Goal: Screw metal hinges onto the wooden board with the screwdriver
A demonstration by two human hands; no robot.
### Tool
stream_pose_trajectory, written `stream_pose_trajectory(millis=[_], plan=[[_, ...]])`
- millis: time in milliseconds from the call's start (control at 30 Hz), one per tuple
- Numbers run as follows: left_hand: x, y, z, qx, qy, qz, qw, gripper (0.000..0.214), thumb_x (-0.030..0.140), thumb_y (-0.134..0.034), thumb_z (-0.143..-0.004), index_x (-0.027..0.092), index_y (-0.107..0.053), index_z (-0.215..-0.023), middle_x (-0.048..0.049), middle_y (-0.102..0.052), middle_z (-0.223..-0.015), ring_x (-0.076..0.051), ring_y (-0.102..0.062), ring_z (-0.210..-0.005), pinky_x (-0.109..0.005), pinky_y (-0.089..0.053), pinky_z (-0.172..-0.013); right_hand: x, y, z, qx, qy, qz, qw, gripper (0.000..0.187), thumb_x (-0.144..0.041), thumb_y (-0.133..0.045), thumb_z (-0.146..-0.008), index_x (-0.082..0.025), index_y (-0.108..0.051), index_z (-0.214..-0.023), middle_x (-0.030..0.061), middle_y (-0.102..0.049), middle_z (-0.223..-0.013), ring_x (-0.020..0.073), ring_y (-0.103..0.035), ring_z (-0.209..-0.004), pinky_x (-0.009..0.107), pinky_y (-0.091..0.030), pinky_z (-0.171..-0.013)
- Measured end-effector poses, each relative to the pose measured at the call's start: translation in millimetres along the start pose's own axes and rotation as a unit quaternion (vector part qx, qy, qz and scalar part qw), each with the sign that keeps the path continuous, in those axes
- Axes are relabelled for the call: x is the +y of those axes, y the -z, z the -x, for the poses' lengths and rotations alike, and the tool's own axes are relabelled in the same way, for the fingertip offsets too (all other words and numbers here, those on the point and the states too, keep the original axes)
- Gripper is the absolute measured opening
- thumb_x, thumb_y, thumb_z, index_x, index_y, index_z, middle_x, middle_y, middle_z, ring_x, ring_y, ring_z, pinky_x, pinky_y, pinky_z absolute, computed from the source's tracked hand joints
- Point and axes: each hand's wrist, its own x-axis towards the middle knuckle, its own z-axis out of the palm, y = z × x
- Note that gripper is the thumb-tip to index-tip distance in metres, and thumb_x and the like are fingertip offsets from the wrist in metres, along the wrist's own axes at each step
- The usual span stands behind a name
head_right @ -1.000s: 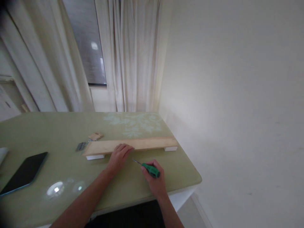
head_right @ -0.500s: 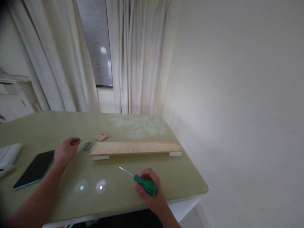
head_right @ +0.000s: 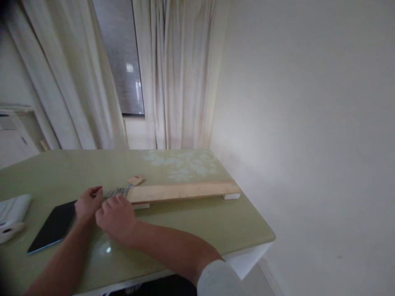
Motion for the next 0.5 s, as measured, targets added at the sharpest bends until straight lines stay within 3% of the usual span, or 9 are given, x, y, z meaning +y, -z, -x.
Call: stream_pose_trajectory(millis=[133,233,300,367,433,500], plan=[[0.1,-0.1,-1.3,0.000,0.011,0.002,1.000,0.045,0.040,-0.046,-0.100,0.016,-0.072,-0.127,-0.0170,-0.078,-0.110,-0.034,-0.073,-0.096,-0.044,-0.057,-0.084,-7.7,-32.3,-12.2,-0.043,-0.015,-0.003,0.999,0.021,-0.018,-0.055,-0.103,-0.011,-0.073,-0.096,0.0084,-0.074,-0.095,0.0259,-0.065,-0.102,0.049,-0.042,-0.107],[-0.6,-2.6,-1.5,-0.007,0.004,0.001,1.000,0.047,0.042,-0.043,-0.101,0.016,-0.071,-0.129,-0.0182,-0.077,-0.112,-0.036,-0.072,-0.100,-0.045,-0.056,-0.084,-0.7,-22.8,6.0,-0.018,-0.018,-0.002,1.000,0.023,-0.019,-0.049,-0.106,-0.011,-0.071,-0.105,0.0078,-0.073,-0.100,0.0251,-0.064,-0.101,0.050,-0.042,-0.106],[-0.7,-4.4,-0.1,-0.017,-0.007,0.004,1.000,0.050,0.046,-0.043,-0.100,0.015,-0.070,-0.128,-0.0184,-0.077,-0.112,-0.037,-0.072,-0.101,-0.046,-0.056,-0.086,19.4,-0.1,29.3,0.003,-0.014,0.000,1.000,0.024,-0.021,-0.046,-0.108,-0.012,-0.067,-0.115,0.0088,-0.072,-0.108,0.0240,-0.063,-0.103,0.047,-0.044,-0.101],[1.0,-4.9,3.5,-0.029,-0.027,0.012,0.999,0.053,0.050,-0.042,-0.100,0.013,-0.070,-0.126,-0.0188,-0.076,-0.115,-0.037,-0.071,-0.103,-0.046,-0.056,-0.089,55.5,31.8,60.8,-0.016,-0.038,-0.013,0.999,0.036,-0.041,-0.054,-0.105,-0.015,-0.062,-0.129,0.0121,-0.070,-0.125,0.0268,-0.061,-0.114,0.049,-0.042,-0.104],[5.8,-3.1,9.5,-0.033,-0.080,0.036,0.996,0.055,0.052,-0.037,-0.102,0.013,-0.069,-0.124,-0.0174,-0.074,-0.123,-0.035,-0.070,-0.108,-0.044,-0.055,-0.095,104.9,68.1,99.1,-0.071,-0.107,-0.031,0.991,0.058,-0.056,-0.058,-0.102,-0.017,-0.055,-0.144,0.0147,-0.065,-0.141,0.0285,-0.058,-0.126,0.050,-0.038,-0.111],[15.9,0.5,16.7,-0.015,-0.163,0.083,0.983,0.056,0.051,-0.030,-0.103,0.015,-0.068,-0.123,-0.0139,-0.073,-0.128,-0.031,-0.067,-0.117,-0.040,-0.052,-0.103,160.0,103.6,142.5,-0.171,-0.197,-0.029,0.965,0.074,-0.064,-0.057,-0.100,-0.022,-0.040,-0.159,0.0136,-0.051,-0.161,0.0279,-0.044,-0.147,0.046,-0.027,-0.123]])
